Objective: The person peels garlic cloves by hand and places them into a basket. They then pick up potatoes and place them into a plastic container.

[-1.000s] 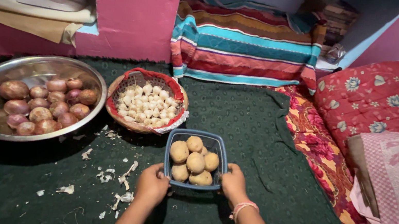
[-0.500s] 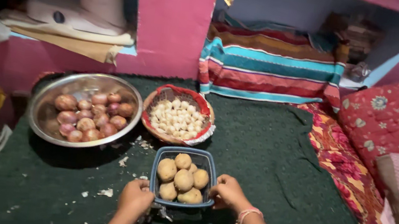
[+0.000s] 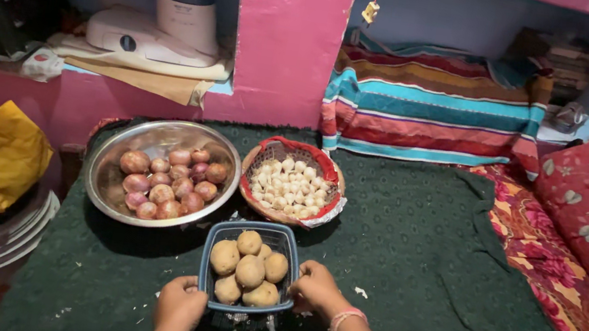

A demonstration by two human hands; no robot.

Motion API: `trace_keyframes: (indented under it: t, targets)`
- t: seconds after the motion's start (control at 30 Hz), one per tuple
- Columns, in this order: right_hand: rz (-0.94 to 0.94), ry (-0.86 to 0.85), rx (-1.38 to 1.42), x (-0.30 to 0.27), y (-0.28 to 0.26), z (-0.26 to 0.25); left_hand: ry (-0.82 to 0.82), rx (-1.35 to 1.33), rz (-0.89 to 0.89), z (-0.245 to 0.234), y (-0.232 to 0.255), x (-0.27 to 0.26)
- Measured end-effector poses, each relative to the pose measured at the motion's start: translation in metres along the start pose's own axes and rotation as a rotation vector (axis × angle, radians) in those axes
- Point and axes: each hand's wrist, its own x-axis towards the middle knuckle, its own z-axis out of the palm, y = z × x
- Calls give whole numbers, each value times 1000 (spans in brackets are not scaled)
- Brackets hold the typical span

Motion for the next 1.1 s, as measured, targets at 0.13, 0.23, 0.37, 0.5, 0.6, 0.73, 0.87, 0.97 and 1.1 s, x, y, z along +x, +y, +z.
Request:
trace_keyframes:
  t: [0.13,0.23,0.37,0.5,0.6,0.73,0.87,0.97,1.1]
  targets:
    - [120,53,47,-1,0,13,-14,-96,51,8,-2,6]
    - [180,43,100,3,2,22,6,-87,67,15,1,12]
    - [142,57,58,9,14,25,17,31,12,18,-1,13]
    - [139,59,49,10,27,14,2,-112,63,27,-5,10]
    - [128,87,24,7,32,3,-28,-147,83,37,-3,3]
    - [160,101,35,0,32,-16,-63,-45,33,44,6,-7]
    - [170,121,27,-8,35,-32,-101,-94,81,51,15,-18]
    - [189,133,50,-13,34,-55,-188,-137,119,59,31,-24]
    - [157,161,60,-19,36,-95,-293,-98,162,73,68,-39]
